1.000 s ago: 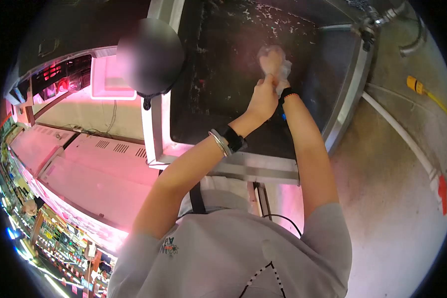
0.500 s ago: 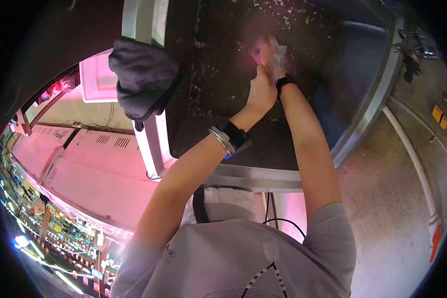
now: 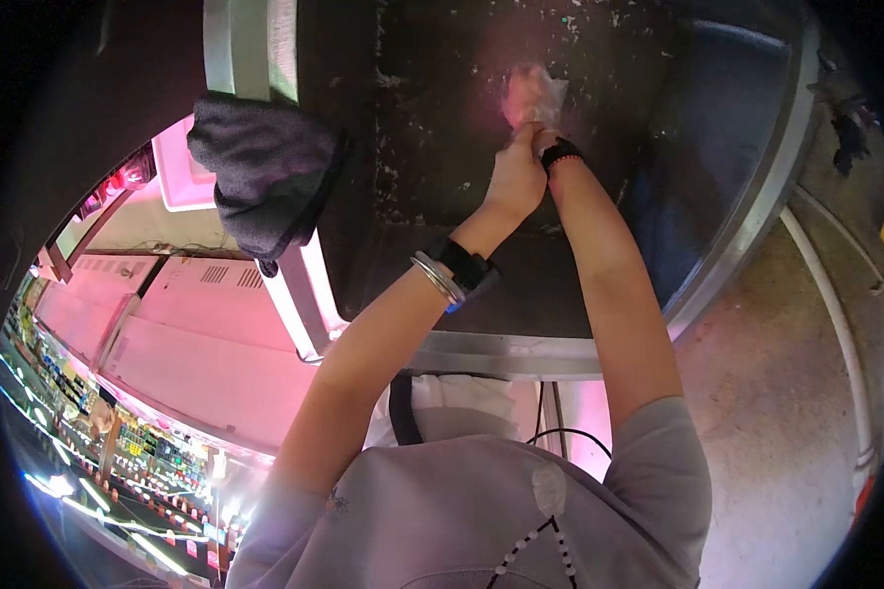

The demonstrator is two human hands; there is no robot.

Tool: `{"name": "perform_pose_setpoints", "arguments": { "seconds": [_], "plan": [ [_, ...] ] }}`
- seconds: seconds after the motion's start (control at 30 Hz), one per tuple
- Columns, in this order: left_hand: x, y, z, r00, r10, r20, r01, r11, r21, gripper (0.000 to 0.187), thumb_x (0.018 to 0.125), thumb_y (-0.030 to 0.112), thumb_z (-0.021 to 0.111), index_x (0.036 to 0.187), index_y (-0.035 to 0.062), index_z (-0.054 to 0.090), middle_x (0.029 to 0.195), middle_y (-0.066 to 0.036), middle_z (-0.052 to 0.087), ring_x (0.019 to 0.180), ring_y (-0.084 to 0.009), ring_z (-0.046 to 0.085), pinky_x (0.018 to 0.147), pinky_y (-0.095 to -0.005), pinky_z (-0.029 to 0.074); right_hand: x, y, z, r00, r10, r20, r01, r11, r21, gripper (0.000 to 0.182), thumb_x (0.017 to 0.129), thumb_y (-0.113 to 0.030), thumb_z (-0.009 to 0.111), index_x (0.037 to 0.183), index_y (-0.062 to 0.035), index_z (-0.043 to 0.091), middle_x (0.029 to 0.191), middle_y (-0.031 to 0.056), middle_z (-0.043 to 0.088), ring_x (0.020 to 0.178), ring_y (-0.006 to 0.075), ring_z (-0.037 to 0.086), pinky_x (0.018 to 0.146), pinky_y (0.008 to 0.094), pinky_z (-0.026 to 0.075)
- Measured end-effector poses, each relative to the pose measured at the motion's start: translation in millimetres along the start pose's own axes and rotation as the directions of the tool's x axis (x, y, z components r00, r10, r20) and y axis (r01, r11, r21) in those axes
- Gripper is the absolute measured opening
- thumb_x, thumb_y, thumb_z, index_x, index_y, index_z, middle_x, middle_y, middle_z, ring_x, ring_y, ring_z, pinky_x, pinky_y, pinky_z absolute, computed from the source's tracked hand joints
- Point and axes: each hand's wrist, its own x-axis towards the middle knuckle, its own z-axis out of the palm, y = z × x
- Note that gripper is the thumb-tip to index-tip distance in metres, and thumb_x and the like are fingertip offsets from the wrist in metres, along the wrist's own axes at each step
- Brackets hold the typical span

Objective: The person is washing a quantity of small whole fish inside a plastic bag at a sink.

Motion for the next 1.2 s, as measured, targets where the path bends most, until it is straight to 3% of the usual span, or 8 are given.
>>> {"name": "perform_pose_setpoints", "arguments": {
  "seconds": [0.5,0.57,0.67,0.77,0.9,1.0,1.07,1.2],
  "plan": [
    [3.6,-13.4,6.4,0.999,-0.021,0.040,0.018,0.998,0.067,0.039,0.080,-0.003,0.041,0.116,0.0105,0.046,0.105,-0.023,0.058,0.104,-0.0416,0.050,0.088,-0.0430,0.041,3.5,5.6,24.4,0.995,0.042,-0.093,-0.027,0.988,0.154,0.032,0.077,-0.021,0.056,0.106,-0.0062,0.055,0.098,0.0149,0.057,0.095,0.0323,0.056,0.077,0.0424,0.046],
    [4.3,-14.3,7.6,0.996,-0.074,0.059,0.069,0.995,0.077,0.041,0.079,-0.004,0.041,0.117,0.0107,0.045,0.107,-0.024,0.057,0.105,-0.0411,0.050,0.089,-0.0426,0.040,9.8,5.7,33.7,0.949,0.316,0.016,-0.258,0.743,0.618,0.032,0.075,-0.020,0.058,0.102,-0.0038,0.055,0.096,0.0165,0.059,0.091,0.0318,0.058,0.074,0.0407,0.047],
    [4.2,-12.3,5.9,0.991,-0.102,0.088,0.094,0.991,0.090,0.042,0.079,-0.004,0.041,0.118,0.0103,0.044,0.109,-0.024,0.056,0.105,-0.0407,0.050,0.089,-0.0424,0.040,20.1,16.4,76.6,0.986,-0.060,-0.155,0.095,0.968,0.230,0.019,0.073,-0.017,0.057,0.088,-0.0075,0.065,0.095,0.0139,0.059,0.088,0.0317,0.058,0.070,0.0447,0.045],
    [2.6,-16.6,7.2,0.994,-0.078,0.077,0.067,0.988,0.139,0.042,0.079,-0.005,0.041,0.118,0.0090,0.043,0.109,-0.024,0.056,0.105,-0.0410,0.050,0.089,-0.0424,0.040,8.1,13.4,39.0,0.991,-0.073,0.111,0.057,0.988,0.143,0.016,0.073,-0.017,0.057,0.082,-0.0075,0.066,0.093,0.0138,0.059,0.089,0.0318,0.058,0.070,0.0446,0.045],
    [2.1,-22.9,11.4,0.995,-0.050,0.092,0.041,0.995,0.094,0.041,0.079,-0.005,0.040,0.118,0.0075,0.044,0.108,-0.023,0.056,0.106,-0.0409,0.050,0.089,-0.0422,0.040,-3.8,12.3,35.5,0.995,-0.082,-0.047,0.087,0.990,0.110,0.016,0.073,-0.017,0.058,0.082,-0.0086,0.067,0.095,0.0136,0.061,0.089,0.0296,0.059,0.071,0.0436,0.046],
    [-0.7,-20.5,13.1,0.994,-0.069,0.091,0.063,0.996,0.061,0.042,0.078,-0.005,0.039,0.118,0.0070,0.044,0.108,-0.023,0.056,0.106,-0.0407,0.049,0.089,-0.0425,0.040,-5.8,12.2,43.6,0.977,0.176,-0.117,-0.115,0.907,0.405,0.016,0.073,-0.013,0.055,0.082,-0.0047,0.065,0.089,0.0177,0.062,0.086,0.0330,0.060,0.073,0.0429,0.048],
    [-1.7,-15.6,11.3,0.991,-0.090,0.103,0.080,0.992,0.098,0.041,0.079,-0.005,0.039,0.117,0.0072,0.044,0.108,-0.024,0.056,0.106,-0.0411,0.049,0.089,-0.0436,0.041,-7.7,15.1,33.8,0.989,-0.123,0.084,0.123,0.992,0.006,0.017,0.074,-0.014,0.054,0.084,-0.0040,0.065,0.087,0.0187,0.063,0.083,0.0342,0.061,0.075,0.0447,0.047],
    [-2.2,-24.4,12.9,0.995,-0.004,0.095,-0.005,0.996,0.092,0.040,0.079,-0.005,0.039,0.117,0.0071,0.044,0.107,-0.025,0.056,0.105,-0.0427,0.049,0.087,-0.0452,0.041,-6.9,15.9,42.5,0.973,-0.105,0.207,0.085,0.991,0.104,0.017,0.076,-0.014,0.053,0.082,-0.0045,0.066,0.091,0.0187,0.063,0.085,0.0330,0.061,0.074,0.0436,0.047]
  ]
}}
